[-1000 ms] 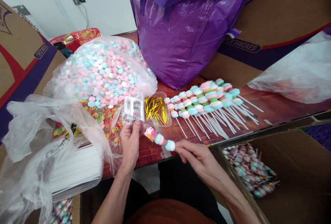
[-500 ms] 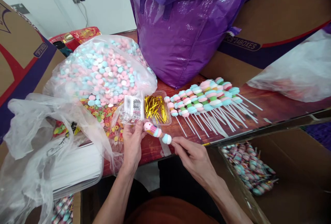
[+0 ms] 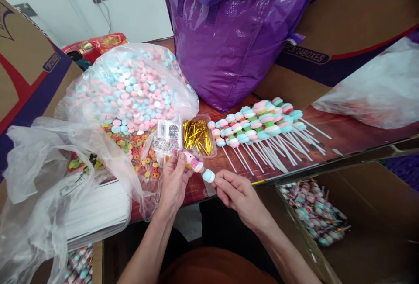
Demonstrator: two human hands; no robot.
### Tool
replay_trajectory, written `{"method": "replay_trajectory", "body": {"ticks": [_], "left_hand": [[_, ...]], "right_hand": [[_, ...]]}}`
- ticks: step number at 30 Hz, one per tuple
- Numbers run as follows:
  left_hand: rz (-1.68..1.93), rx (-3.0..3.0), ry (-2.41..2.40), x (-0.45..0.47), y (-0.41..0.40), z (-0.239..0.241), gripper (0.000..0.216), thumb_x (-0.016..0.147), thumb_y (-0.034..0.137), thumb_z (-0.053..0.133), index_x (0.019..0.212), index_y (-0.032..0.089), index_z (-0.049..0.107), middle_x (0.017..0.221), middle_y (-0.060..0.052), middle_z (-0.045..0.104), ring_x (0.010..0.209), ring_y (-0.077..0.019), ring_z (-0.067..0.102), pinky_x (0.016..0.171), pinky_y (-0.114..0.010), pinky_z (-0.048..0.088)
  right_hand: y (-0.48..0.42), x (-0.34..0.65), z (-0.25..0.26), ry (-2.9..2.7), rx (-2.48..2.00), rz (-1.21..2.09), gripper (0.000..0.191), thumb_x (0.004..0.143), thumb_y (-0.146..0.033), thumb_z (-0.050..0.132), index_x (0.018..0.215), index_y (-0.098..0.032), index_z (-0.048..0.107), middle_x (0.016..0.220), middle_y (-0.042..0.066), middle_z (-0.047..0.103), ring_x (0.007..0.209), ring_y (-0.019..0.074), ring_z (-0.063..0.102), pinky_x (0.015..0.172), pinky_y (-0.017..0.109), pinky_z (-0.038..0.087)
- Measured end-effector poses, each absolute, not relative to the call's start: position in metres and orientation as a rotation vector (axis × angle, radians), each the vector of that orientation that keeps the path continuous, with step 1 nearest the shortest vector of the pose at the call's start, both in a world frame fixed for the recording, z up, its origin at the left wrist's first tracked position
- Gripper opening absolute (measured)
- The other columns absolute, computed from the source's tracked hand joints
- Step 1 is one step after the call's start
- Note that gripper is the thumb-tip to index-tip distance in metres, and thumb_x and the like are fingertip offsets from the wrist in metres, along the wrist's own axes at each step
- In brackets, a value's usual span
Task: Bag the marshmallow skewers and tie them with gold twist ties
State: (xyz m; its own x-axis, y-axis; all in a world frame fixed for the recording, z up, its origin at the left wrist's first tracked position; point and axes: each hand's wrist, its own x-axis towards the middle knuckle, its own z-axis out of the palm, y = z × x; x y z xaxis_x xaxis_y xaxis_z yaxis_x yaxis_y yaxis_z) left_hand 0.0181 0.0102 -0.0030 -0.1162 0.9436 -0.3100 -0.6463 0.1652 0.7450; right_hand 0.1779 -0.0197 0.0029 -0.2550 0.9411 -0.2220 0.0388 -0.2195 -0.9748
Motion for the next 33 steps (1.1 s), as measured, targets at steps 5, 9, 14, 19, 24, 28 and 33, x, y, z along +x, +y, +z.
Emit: {"method": "replay_trajectory", "body": {"ticks": [5,9,14,19,24,28,33], "left_hand": [[1.379,0.398,0.967,0.025,0.005,-0.003,0.04,0.07,0.045,0.084,0.089,0.016,0.065,0.081,-0.005,0.075,0.085,-0.0224,0.074,0.083,-0.036,0.057],[1.374,0.402,0.94,0.016,0.005,0.001,0.035,0.075,0.044,0.081,0.087,0.015,0.065,0.079,-0.005,0.075,0.088,-0.0232,0.074,0.085,-0.037,0.057],[1.285,0.423,0.93,0.013,0.005,-0.002,0.034,0.077,0.045,0.079,0.085,0.015,0.067,0.081,-0.006,0.076,0.088,-0.0219,0.074,0.086,-0.035,0.056],[1.283,0.395,0.944,0.015,0.002,-0.007,0.035,0.073,0.043,0.083,0.086,0.015,0.068,0.081,-0.005,0.076,0.086,-0.0204,0.074,0.087,-0.035,0.056],[1.249,0.377,0.92,0.003,0.008,-0.003,0.038,0.073,0.046,0.083,0.089,0.015,0.066,0.086,-0.008,0.077,0.085,-0.0218,0.075,0.085,-0.036,0.058],[1.261,0.369,0.957,0.001,0.011,-0.003,0.038,0.074,0.047,0.081,0.086,0.015,0.065,0.084,-0.008,0.077,0.081,-0.0215,0.075,0.083,-0.037,0.058],[1.285,0.418,0.984,0.01,0.006,-0.006,0.037,0.076,0.046,0.08,0.09,0.015,0.067,0.087,-0.008,0.078,0.086,-0.0207,0.075,0.087,-0.036,0.057]], "right_hand": [[-0.021,0.159,-0.001,-1.466,-1.313,1.305,0.031,0.097,-0.039,0.047,0.072,-0.021,0.05,0.052,-0.006,0.045,0.048,0.0103,0.041,0.051,0.024,0.033],[-0.023,0.157,-0.002,-1.592,-1.329,1.167,0.03,0.099,-0.035,0.045,0.073,-0.021,0.05,0.055,-0.006,0.047,0.05,0.0104,0.043,0.055,0.024,0.035],[-0.021,0.157,-0.006,-1.51,-1.342,1.258,0.032,0.099,-0.039,0.047,0.072,-0.022,0.051,0.054,-0.006,0.049,0.051,0.011,0.046,0.054,0.024,0.035],[-0.013,0.148,-0.005,-1.479,-1.368,1.219,0.032,0.097,-0.037,0.049,0.069,-0.021,0.05,0.055,-0.005,0.051,0.052,0.0115,0.048,0.057,0.025,0.037],[-0.008,0.156,-0.001,-1.421,-1.308,1.428,0.032,0.094,-0.038,0.051,0.067,-0.021,0.05,0.05,-0.006,0.047,0.049,0.0108,0.043,0.052,0.024,0.034],[-0.005,0.163,-0.001,-1.39,-1.281,1.505,0.034,0.092,-0.041,0.053,0.065,-0.021,0.048,0.049,-0.007,0.042,0.046,0.0093,0.035,0.048,0.024,0.028],[-0.005,0.157,-0.005,-1.448,-1.36,1.356,0.032,0.092,-0.039,0.05,0.067,-0.021,0.049,0.053,-0.006,0.043,0.049,0.0101,0.038,0.048,0.023,0.03]]}}
